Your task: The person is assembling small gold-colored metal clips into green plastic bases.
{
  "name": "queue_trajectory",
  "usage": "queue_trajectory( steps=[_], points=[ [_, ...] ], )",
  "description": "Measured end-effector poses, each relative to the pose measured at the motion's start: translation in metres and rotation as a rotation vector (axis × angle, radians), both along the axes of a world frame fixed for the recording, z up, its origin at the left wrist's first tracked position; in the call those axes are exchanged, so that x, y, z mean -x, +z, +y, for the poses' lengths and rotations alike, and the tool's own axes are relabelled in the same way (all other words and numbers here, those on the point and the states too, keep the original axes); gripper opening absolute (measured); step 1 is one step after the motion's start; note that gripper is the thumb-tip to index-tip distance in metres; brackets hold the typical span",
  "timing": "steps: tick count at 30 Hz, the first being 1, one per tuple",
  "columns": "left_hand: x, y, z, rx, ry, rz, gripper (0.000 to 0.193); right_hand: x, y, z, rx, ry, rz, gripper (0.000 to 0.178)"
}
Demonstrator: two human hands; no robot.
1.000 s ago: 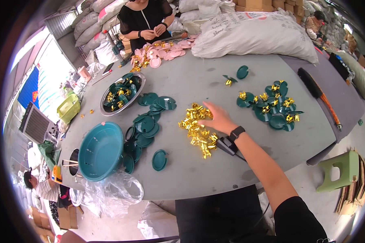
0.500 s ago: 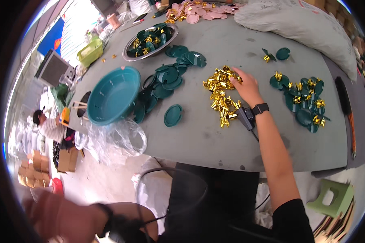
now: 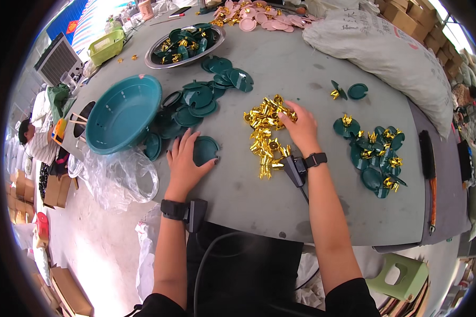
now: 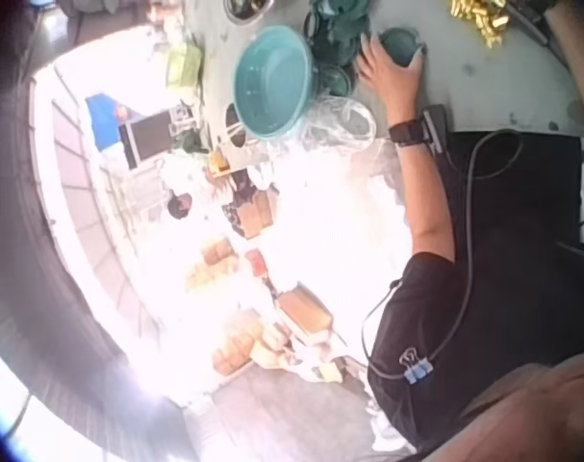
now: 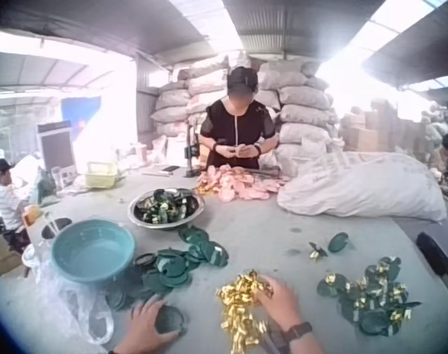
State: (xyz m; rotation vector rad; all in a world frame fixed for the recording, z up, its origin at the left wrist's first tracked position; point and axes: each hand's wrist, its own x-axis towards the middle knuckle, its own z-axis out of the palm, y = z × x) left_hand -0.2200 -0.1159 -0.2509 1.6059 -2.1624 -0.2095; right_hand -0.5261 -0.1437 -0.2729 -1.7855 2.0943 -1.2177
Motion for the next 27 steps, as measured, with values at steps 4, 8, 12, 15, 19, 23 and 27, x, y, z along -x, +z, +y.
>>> queue_trajectory(
  steps=[4, 8, 12, 15, 19, 23, 27],
  points=[
    [0.011, 0.009, 0.005, -0.005, -0.022, -0.079, 0.08, 0.007, 0.004, -0.004, -0.12, -0.011, 0.021, 0.036],
    [0.012, 0.003, 0.001, 0.092, -0.079, 0.003, 0.079, 0.006, -0.008, -0.009, 0.029, -0.056, 0.036, 0.027],
    [0.014, 0.006, 0.004, 0.179, -0.067, -0.08, 0.078, 0.007, -0.005, -0.009, -0.042, 0.017, 0.088, 0.026],
    [0.021, 0.013, 0.006, 0.167, -0.001, -0.11, 0.077, 0.009, -0.006, -0.009, -0.018, 0.042, 0.061, 0.024],
    [0.016, 0.006, -0.005, 0.244, 0.058, 0.17, 0.072, 0.007, 0.0, -0.007, 0.024, 0.156, -0.211, 0.028],
    [0.032, 0.024, -0.002, -0.187, -0.044, 1.006, 0.061, 0.003, 0.008, -0.003, 0.035, 0.069, -0.286, 0.032],
    [0.065, 0.054, -0.019, -0.949, -0.276, 1.713, 0.064, 0.008, 0.009, -0.002, 0.037, -0.01, -0.438, 0.035]
  ],
)
